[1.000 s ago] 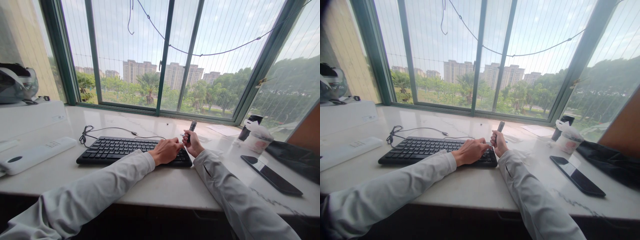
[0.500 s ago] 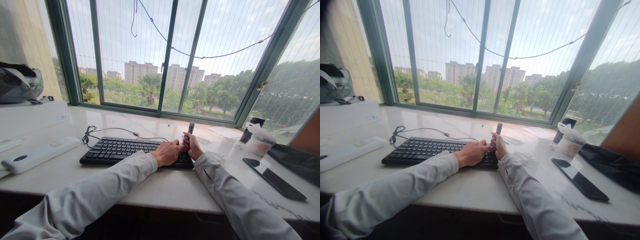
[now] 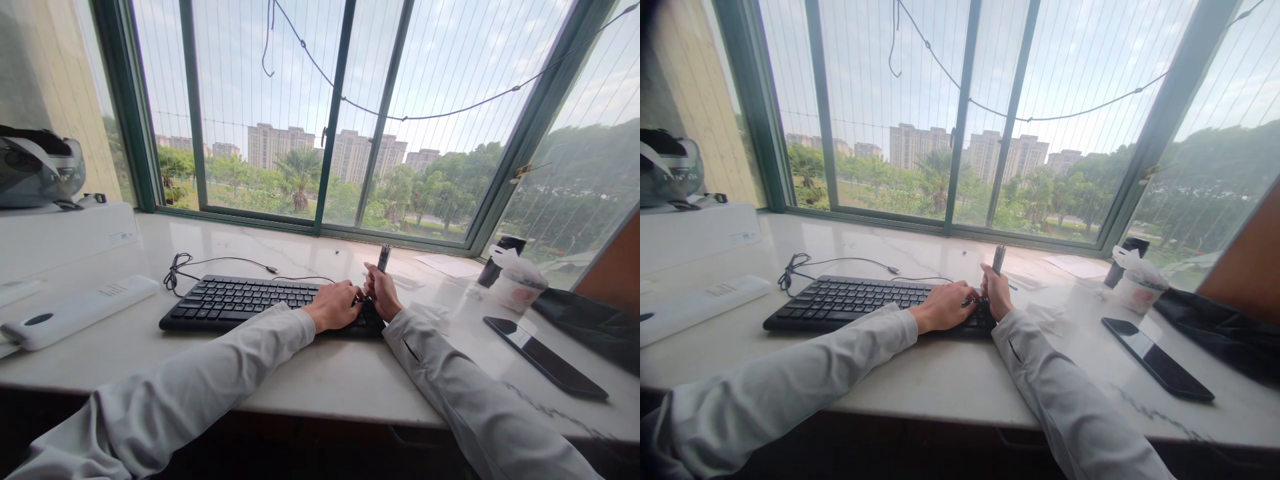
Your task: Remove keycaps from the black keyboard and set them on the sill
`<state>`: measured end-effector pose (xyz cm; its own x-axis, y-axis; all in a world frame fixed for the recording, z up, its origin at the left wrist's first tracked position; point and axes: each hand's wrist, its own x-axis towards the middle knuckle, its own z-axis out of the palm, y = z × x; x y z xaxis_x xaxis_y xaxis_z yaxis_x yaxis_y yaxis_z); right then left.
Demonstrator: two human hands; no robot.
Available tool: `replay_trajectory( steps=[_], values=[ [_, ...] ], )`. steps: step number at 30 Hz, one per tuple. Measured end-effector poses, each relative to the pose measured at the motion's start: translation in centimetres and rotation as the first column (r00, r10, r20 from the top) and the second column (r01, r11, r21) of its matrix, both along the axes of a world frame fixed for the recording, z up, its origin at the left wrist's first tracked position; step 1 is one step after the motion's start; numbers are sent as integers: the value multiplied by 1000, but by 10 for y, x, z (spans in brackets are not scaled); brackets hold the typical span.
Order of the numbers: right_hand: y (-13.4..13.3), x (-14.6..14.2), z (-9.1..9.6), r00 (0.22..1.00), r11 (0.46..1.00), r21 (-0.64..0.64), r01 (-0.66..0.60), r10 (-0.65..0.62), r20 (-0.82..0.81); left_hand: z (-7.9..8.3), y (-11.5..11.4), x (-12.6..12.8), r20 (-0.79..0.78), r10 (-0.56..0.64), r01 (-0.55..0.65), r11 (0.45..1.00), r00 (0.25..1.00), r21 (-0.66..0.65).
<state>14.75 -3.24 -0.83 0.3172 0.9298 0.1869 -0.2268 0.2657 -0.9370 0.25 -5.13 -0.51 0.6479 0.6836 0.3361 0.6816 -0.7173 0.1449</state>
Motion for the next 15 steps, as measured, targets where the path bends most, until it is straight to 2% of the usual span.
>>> replay_trajectory(
  steps=[6, 11, 15],
  values=[
    [9, 10, 0, 995, 995, -102, 10, -20, -97, -1, 0, 0, 15, -11, 11, 1000, 1000, 7],
    [7, 9, 4, 994, 992, -121, 44, -56, -95, -1, 0, 0, -1, -19, 19, 1000, 1000, 9],
    [4, 9, 7, 992, 985, -172, -15, -7, -130, 1, -1, -1, -8, -14, 14, 1000, 1000, 0]
  ],
)
